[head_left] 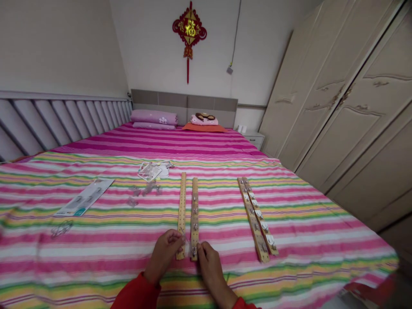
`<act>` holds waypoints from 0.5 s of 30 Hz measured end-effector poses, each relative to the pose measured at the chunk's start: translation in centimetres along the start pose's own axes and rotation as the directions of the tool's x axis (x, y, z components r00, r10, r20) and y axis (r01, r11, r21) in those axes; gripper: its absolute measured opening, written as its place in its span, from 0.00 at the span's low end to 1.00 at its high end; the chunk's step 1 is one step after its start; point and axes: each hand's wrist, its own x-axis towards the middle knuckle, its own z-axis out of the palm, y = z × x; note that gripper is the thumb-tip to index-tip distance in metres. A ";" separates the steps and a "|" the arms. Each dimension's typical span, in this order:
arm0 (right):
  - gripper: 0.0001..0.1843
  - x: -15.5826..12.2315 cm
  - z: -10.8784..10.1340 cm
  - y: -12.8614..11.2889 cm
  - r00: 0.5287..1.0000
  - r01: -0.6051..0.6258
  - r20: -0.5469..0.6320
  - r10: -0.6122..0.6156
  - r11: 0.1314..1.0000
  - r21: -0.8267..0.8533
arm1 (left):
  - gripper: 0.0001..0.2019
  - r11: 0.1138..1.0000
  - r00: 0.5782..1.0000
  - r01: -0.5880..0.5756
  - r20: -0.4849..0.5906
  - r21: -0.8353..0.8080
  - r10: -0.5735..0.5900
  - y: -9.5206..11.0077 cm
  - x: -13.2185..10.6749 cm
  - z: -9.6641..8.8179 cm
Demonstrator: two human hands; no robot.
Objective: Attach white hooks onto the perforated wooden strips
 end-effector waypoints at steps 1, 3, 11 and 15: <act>0.21 0.0 -0.1 0.0 1.000 -0.005 -0.003 0.005 1.000 0.010 | 0.12 1.000 1.000 -0.002 0.001 0.006 0.002 0.2 0.0 0.0; 0.20 0.2 -0.4 -0.2 0.999 -0.015 -0.044 0.016 1.000 0.020 | 0.12 1.000 1.000 -0.007 0.001 0.018 0.007 0.7 -0.1 0.1; 0.08 0.8 -2.6 -5.0 0.963 0.264 -0.069 -0.260 0.963 0.052 | 0.09 0.969 0.988 -0.132 -0.057 0.211 0.147 4.1 -0.7 0.9; 0.14 1.7 -2.6 -6.5 0.922 0.385 -0.060 -0.382 0.923 0.030 | 0.05 0.886 0.958 -0.256 -0.022 0.386 0.287 5.6 -1.1 1.6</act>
